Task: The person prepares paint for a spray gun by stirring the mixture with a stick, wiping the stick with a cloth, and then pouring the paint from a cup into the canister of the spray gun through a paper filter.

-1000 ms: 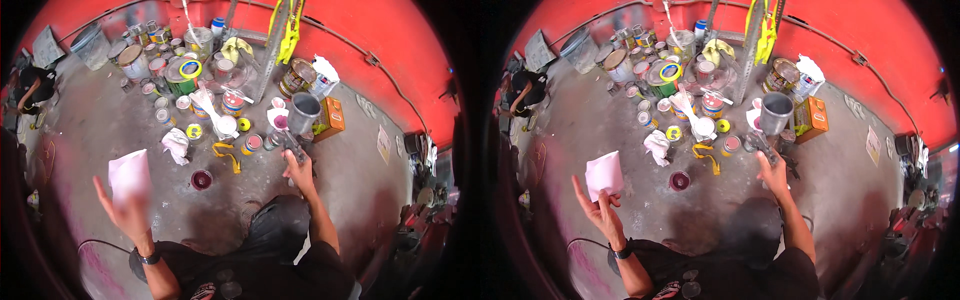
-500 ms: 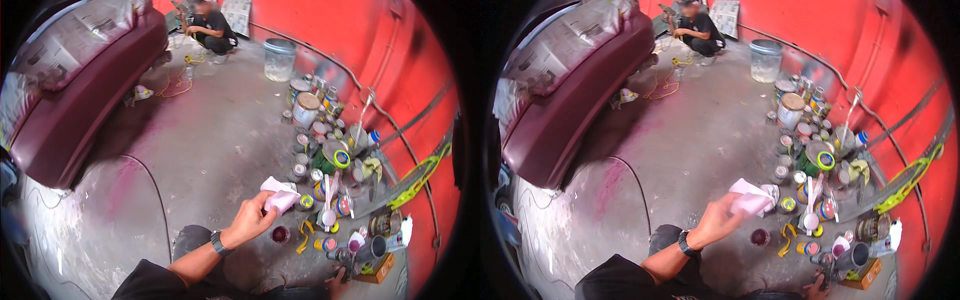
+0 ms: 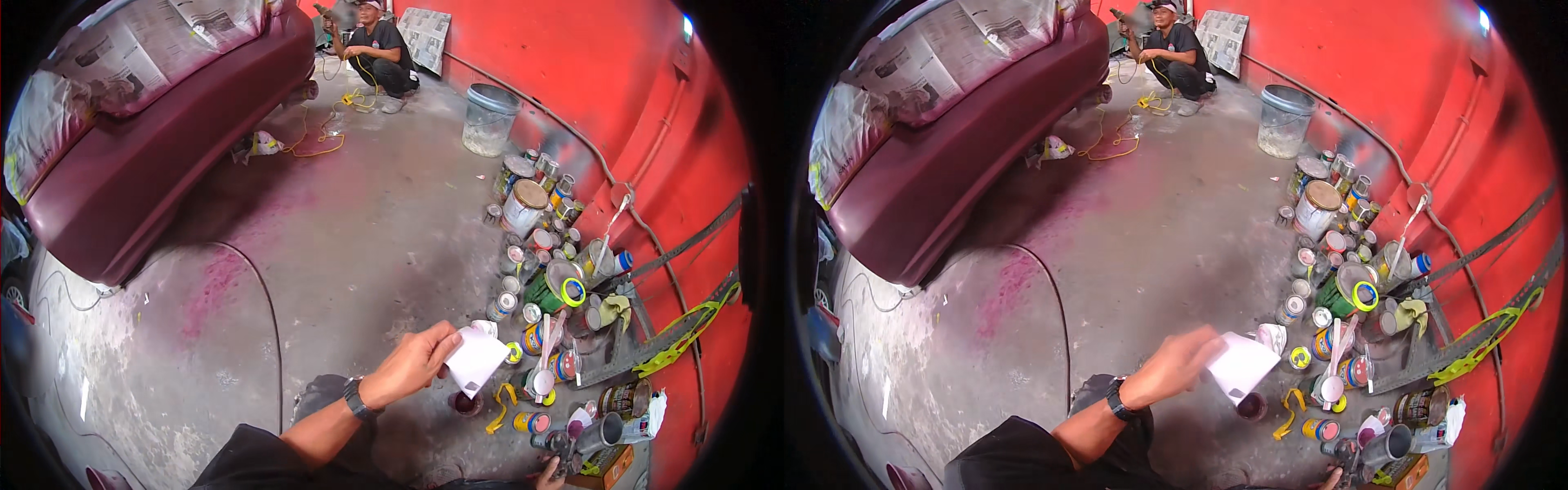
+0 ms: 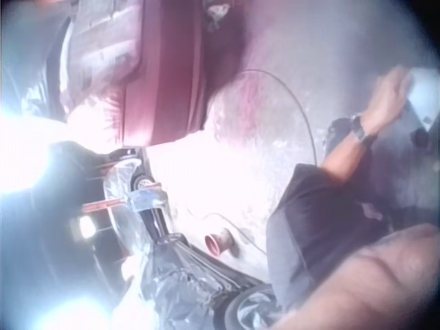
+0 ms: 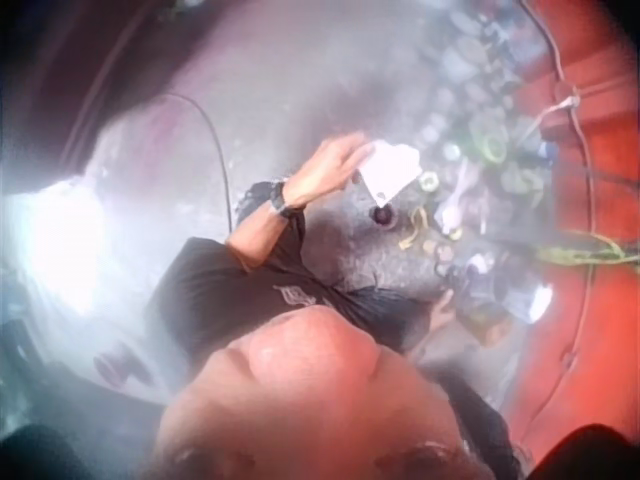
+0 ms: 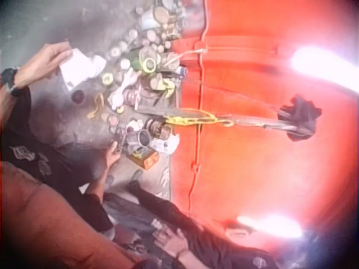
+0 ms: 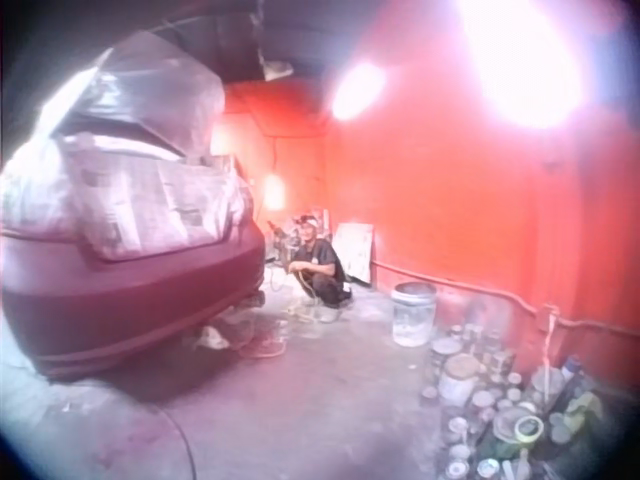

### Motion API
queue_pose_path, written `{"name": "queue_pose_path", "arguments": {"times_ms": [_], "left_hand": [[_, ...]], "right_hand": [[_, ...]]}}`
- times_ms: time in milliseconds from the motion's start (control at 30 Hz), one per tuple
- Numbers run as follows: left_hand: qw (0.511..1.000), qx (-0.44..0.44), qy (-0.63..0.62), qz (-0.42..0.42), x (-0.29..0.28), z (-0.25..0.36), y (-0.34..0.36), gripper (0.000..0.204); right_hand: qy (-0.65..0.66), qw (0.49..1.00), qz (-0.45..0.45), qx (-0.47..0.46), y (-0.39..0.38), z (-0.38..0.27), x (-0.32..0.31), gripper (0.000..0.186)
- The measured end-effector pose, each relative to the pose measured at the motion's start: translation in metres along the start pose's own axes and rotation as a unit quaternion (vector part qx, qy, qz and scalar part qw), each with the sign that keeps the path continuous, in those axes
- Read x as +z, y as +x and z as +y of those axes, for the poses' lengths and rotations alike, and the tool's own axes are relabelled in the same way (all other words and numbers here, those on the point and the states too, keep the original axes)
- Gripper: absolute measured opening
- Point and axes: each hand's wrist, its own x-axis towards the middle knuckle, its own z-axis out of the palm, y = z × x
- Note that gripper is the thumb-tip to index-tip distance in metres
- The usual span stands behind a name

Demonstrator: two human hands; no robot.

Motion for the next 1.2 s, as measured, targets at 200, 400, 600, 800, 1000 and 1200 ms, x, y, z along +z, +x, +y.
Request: {"name": "queue_pose_path", "arguments": {"times_ms": [200,400,600,800,1000,1200], "left_hand": [[0.997,0.050,0.018,-0.053,0.021,-0.019,0.000,0.031],[0.990,0.084,0.066,-0.088,0.030,-0.034,0.001,0.028],[0.975,0.165,0.140,-0.042,0.035,-0.036,-0.002,0.023],[0.972,0.172,0.160,-0.015,0.038,-0.040,-0.003,0.024],[0.993,0.059,0.081,-0.069,0.038,-0.035,0.001,0.028],[0.984,0.096,0.111,-0.098,0.043,-0.033,-0.001,0.028]], "right_hand": [[-0.020,0.999,0.047,0.019,0.003,0.004,0.010,0.069],[-0.028,0.996,0.076,0.034,0.002,0.013,0.012,0.071],[-0.032,0.994,0.092,0.046,0.002,0.018,0.015,0.072],[-0.036,0.992,0.105,0.056,0.002,0.023,0.017,0.074],[-0.041,0.990,0.117,0.071,0.003,0.027,0.019,0.076],[-0.045,0.988,0.127,0.082,0.002,0.029,0.019,0.078]]}}
